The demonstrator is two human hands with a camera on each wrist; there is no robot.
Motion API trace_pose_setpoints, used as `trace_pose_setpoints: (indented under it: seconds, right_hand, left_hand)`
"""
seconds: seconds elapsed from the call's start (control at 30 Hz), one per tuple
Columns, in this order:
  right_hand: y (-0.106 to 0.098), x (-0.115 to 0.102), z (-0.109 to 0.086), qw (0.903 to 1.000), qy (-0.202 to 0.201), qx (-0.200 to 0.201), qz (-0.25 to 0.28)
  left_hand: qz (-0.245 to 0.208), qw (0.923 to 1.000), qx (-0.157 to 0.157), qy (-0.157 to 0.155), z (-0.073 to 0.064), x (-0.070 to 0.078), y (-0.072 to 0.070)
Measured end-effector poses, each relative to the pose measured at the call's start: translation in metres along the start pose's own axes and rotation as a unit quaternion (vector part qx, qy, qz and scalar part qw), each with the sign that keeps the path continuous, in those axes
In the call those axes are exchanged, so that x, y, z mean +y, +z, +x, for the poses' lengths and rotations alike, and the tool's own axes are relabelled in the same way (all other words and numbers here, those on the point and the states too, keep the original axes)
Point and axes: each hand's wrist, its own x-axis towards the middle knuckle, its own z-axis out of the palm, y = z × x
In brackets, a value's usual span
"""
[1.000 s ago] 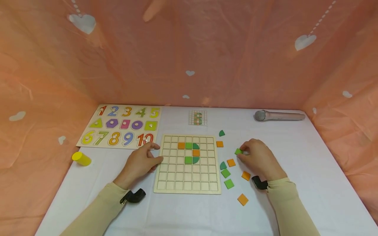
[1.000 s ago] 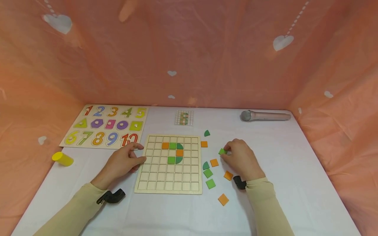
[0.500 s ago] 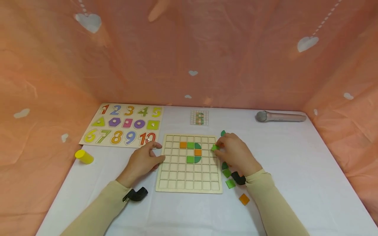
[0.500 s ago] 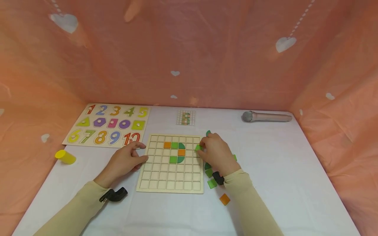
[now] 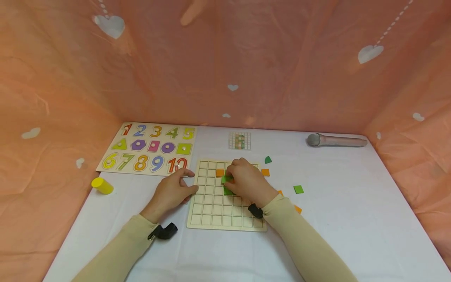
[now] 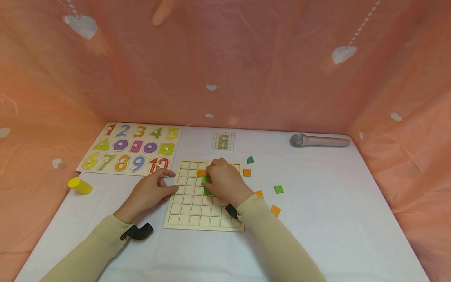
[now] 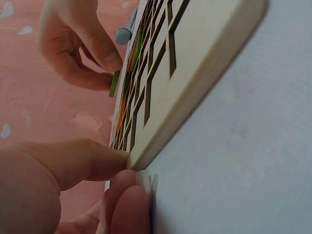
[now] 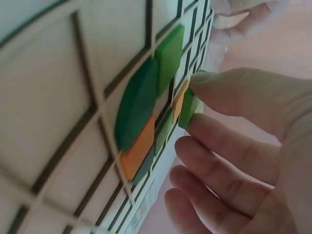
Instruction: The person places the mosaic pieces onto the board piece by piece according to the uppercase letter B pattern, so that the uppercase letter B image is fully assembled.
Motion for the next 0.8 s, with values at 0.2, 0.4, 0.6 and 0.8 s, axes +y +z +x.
trace_pose_setpoints:
  seconds: [0.2, 0.4, 0.6, 0.8]
  right_hand:
    - [0.005, -0.010, 0.011, 0.9998, -0.010, -0.011, -0.011]
    - [0.007, -0.014, 0.013, 0.9997, -0.015, -0.006, -0.018]
    - [0.009, -0.013, 0.014, 0.9998, -0.013, -0.002, -0.017]
    - [0.011, -0.012, 0.014, 0.9995, -0.018, 0.004, -0.027]
  left_hand:
    - [-0.002, 1.0000, 0.000, 0.001, 0.000, -0.002, 0.000]
    - [-0.004, 1.0000, 0.000, 0.001, 0.000, -0.002, 0.001]
    - [-0.007, 1.0000, 0.000, 0.001, 0.000, 0.000, 0.000]
    - [-0.009, 1.0000, -0.002, 0.001, -0.001, 0.001, -0.001]
